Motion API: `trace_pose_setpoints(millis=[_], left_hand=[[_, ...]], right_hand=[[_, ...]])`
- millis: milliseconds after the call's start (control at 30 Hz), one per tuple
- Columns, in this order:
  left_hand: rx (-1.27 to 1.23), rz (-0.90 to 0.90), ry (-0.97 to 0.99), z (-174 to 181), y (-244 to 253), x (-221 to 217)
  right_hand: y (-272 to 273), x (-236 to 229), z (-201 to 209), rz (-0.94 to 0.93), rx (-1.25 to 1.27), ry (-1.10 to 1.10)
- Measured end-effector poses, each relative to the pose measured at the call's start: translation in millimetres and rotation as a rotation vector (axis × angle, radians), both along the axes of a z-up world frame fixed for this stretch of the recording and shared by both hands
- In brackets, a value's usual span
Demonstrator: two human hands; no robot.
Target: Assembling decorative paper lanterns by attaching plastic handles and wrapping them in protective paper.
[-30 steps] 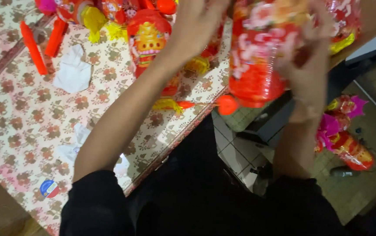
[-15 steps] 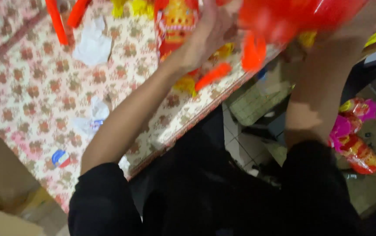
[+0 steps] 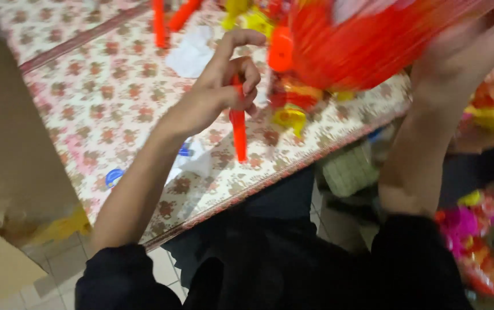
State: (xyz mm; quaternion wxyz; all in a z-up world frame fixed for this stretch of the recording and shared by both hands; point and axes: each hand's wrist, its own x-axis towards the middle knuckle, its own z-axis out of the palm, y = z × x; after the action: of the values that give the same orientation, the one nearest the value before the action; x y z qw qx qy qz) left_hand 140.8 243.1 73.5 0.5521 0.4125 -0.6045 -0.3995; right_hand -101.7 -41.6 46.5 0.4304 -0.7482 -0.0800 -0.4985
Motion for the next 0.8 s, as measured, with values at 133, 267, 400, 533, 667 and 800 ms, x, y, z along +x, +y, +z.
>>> trace_pose_setpoints(millis=[133,267,400,533,667,800], left_hand=[[0.176,0.123,0.284,0.1,54.6,28.8],[0.091,0.341,0.422,2.9,90.3,38.0],[-0.117,0.467,0.112,-25.2,119.8,61.7],[-0.271,0.500,0.168,-39.8,129.7,68.9],[-0.228,0.815,0.302,-46.3,127.4,70.4],[-0.097,0.885,0.495,-34.6,123.0,72.5]], right_hand=[[50.4,21.1,-41.1,-0.311,-0.288,0.175],[150.4,75.2,18.6,-0.084,-0.121,0.285],[171.6,128.8,20.8,0.109,-0.186,0.101],[185.4,159.7,10.6,-0.078,-0.280,0.103],[189.2,182.4,-5.5,-0.103,-0.232,0.213],[205.8,182.8,-2.7,0.036,-0.013,0.391]])
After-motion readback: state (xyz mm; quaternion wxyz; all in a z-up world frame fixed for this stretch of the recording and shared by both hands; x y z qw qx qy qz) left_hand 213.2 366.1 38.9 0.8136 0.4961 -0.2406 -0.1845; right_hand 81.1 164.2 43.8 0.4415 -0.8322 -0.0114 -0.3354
